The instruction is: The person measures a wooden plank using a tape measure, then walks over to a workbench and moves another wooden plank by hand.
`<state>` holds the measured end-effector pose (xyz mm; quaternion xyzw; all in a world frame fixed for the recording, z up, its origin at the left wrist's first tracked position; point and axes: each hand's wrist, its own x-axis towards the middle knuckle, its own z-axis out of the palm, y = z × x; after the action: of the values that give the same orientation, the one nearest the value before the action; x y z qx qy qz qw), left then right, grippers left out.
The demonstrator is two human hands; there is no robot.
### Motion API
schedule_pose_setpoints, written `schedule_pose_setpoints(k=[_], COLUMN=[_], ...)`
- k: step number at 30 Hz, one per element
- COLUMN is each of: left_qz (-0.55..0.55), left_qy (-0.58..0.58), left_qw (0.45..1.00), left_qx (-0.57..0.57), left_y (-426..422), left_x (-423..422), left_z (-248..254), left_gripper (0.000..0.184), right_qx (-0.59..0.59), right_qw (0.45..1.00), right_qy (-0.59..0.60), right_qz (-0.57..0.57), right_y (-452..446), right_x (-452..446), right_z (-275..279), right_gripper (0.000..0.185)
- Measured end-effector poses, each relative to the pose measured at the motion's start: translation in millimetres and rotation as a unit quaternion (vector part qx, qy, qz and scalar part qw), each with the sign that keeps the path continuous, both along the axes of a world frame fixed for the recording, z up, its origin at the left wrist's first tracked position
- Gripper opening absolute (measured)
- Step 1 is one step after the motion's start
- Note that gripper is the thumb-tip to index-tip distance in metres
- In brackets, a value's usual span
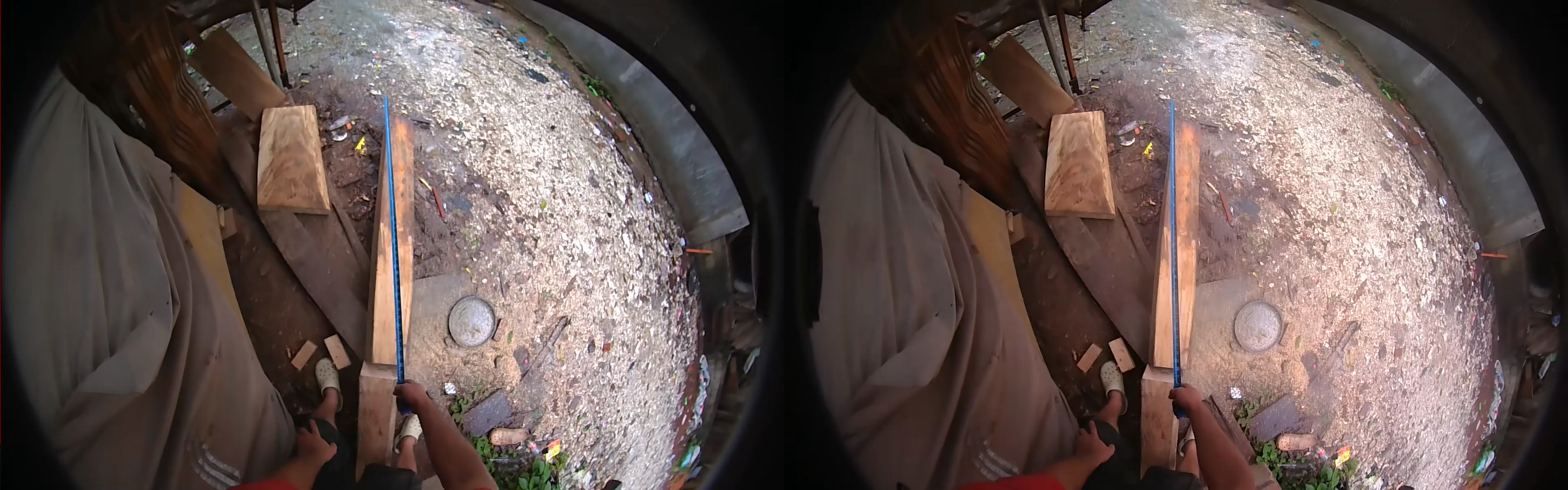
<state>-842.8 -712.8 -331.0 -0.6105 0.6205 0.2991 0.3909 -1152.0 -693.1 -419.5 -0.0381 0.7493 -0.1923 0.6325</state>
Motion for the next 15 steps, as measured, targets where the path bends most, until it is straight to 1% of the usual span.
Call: schedule_pose_setpoints(k=[1,4,7,10,13,15], left_qz=[0.0,-0.001,0.003,0.014,0.018,0.014], left_qy=[0.004,0.015,0.024,0.009,-0.021,-0.026], left_qw=[1.0,1.0,1.0,1.0,0.998,0.998], left_qx=[-0.006,-0.019,-0.017,0.013,0.056,0.062], left_y=[0,1,1,-6,-13,-13], left_x=[1,6,8,3,-2,-2], left_z=[-1,-5,-9,-2,1,-1], left_gripper=[0.1,0.1,0.099,0.098,0.097,0.095], right_qx=[0.005,0.0,0.056,0.071,0.088,0.1], right_qw=[1.0,0.997,0.997,0.996,0.992,0.99], right_qy=[-0.002,0.002,-0.053,-0.056,-0.087,-0.099], right_qz=[0.01,0.071,0.005,0.0,0.014,-0.02], right_y=[-7,-17,-24,-30,-23,-10], right_x=[0,0,4,7,13,22], right_z=[3,-19,-27,-26,-45,-53], right_gripper=[0.032,0.03,0.03,0.031,0.026,0.027])
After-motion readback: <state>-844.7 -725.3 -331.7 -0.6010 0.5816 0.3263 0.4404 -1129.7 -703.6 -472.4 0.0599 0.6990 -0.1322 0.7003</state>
